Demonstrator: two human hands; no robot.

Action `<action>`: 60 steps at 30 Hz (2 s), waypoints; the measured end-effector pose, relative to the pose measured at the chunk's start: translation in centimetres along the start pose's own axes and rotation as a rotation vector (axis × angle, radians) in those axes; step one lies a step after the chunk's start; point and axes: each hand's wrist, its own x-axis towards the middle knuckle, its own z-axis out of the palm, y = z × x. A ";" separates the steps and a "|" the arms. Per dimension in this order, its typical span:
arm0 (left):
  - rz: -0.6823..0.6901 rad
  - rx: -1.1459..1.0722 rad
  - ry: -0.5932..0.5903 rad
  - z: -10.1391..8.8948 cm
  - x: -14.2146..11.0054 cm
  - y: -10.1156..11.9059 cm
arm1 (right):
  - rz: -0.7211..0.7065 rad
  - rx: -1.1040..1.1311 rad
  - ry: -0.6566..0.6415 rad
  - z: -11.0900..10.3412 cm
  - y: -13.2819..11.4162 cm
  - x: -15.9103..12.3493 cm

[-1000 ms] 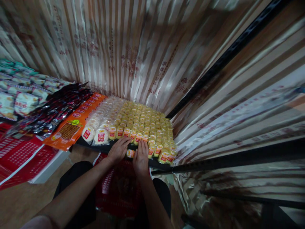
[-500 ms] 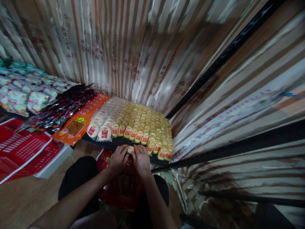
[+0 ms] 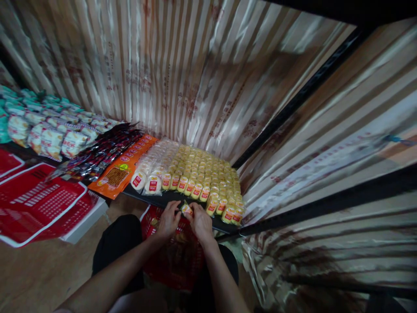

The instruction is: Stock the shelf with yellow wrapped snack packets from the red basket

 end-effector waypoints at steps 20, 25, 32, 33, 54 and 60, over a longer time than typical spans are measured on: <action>-0.202 -0.236 -0.108 2.4 3.2 3.8 | 0.279 0.617 0.449 1.3 1.7 -2.1; -0.183 -0.114 -0.104 4.5 5.0 4.4 | 0.253 0.553 0.567 1.7 3.8 -3.0; -0.093 0.076 -0.127 5.8 5.7 4.9 | 0.275 0.541 0.593 2.9 5.5 -3.3; -0.096 0.082 -0.123 5.8 5.7 4.9 | 0.281 0.544 0.587 3.0 5.5 -3.2; -0.111 0.042 -0.028 7.8 6.4 3.9 | 0.257 0.582 0.525 3.7 5.8 -2.9; -0.068 -0.013 0.003 7.1 6.0 4.0 | 0.282 0.690 0.516 3.8 5.3 -5.4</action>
